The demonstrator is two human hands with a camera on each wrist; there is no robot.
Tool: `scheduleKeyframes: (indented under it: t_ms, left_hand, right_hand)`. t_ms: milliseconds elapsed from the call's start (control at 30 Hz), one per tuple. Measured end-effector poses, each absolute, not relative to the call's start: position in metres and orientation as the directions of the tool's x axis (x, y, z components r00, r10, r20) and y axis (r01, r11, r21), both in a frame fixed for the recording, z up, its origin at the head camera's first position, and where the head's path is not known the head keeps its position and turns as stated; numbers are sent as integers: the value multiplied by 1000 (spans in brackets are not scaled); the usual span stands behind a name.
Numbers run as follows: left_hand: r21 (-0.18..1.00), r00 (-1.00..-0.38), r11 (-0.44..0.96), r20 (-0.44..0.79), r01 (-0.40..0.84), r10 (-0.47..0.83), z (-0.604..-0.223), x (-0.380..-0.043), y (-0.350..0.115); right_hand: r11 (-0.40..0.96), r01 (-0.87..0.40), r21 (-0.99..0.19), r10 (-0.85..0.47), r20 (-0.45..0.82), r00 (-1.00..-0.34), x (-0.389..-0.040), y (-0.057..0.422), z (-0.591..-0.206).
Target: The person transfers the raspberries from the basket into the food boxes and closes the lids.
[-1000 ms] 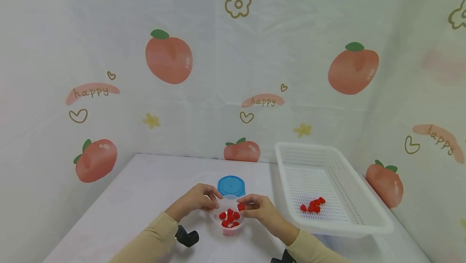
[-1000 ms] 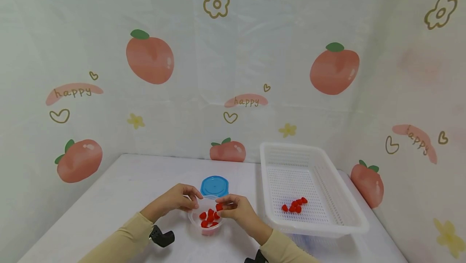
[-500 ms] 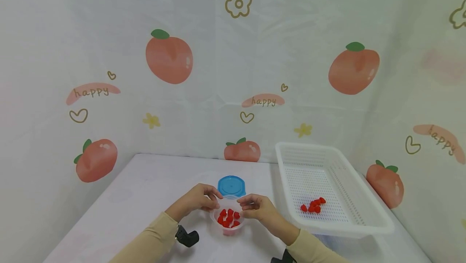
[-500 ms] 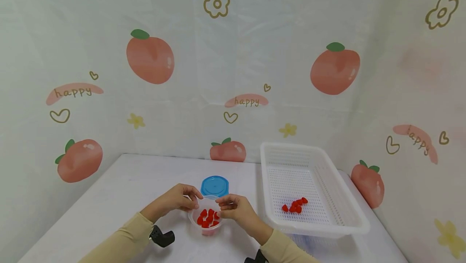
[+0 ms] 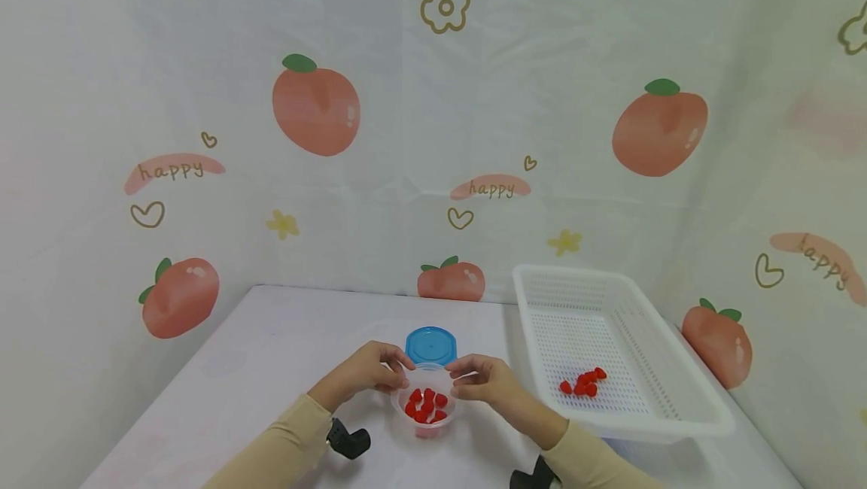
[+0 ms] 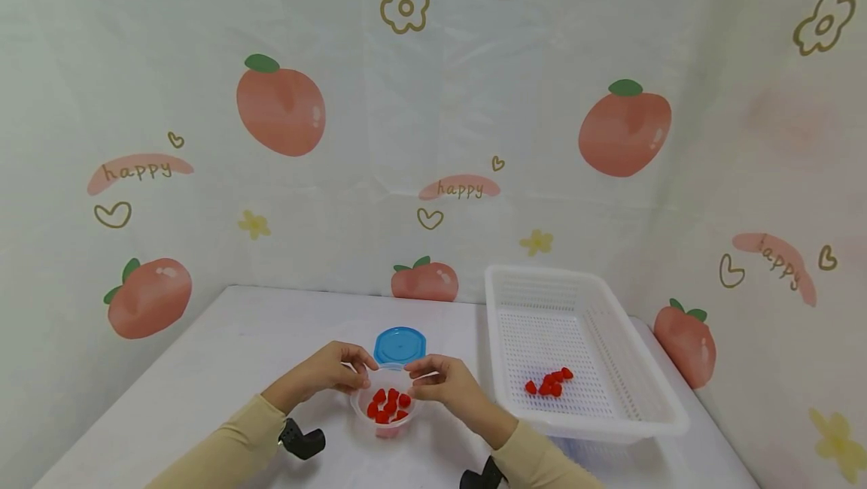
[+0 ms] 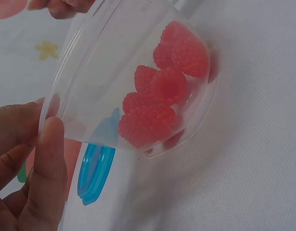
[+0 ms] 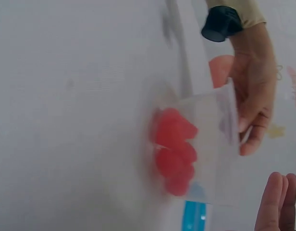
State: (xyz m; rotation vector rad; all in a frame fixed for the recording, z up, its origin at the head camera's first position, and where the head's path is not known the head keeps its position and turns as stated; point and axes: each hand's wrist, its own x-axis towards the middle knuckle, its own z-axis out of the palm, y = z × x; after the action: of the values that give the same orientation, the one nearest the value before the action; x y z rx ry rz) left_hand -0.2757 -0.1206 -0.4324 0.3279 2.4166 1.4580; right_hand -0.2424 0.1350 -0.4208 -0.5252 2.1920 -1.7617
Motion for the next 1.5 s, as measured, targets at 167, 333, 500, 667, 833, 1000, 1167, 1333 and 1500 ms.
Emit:
scheduleKeyframes:
  t_ms: [167,333,500,667,833,1000,1167,1333,1500]
  left_hand:
    - [882,-932,471,-143,32,332,-432,-276,-121]
    - [878,-937,477,-144,28,319,-434,-277,-121]
    - [876,-938,481,-142,29,316,-436,-278,-120]
    - [875,-938,484,-144,29,316,-436,-278,-120]
    - [872,-938,490,-147,28,314,-437,-278,-120]
    - [872,-937,488,-145,31,318,-436,-277,-120]
    - [868,-940,495,-141,34,312,-435,-276,-119]
    - [866,-942,500,-145,28,304,-434,-275,-119]
    - [867,-942,497,-145,26,302,-435,-276,-119]
  right_hand:
    - [188,-120,-975,-440,26,-898,-244,146,-400]
    - [186,-181,-966,-379,99,-920,-255,164,-377]
    - [62,-250,-966,-311,219,-925,-274,194,-355]
    - [-75,-268,-960,-247,279,-928,-294,231,-343]
    - [-62,-280,-958,-211,287,-934,-311,269,-346]
    - [45,-283,-958,-216,267,-939,-326,306,-363]
    - [131,-239,-962,-211,209,-955,-334,336,-381]
    - [266,-134,-955,-181,87,-980,-337,355,-395]
    - [416,-36,-909,-195,-50,-980,-337,365,-404]
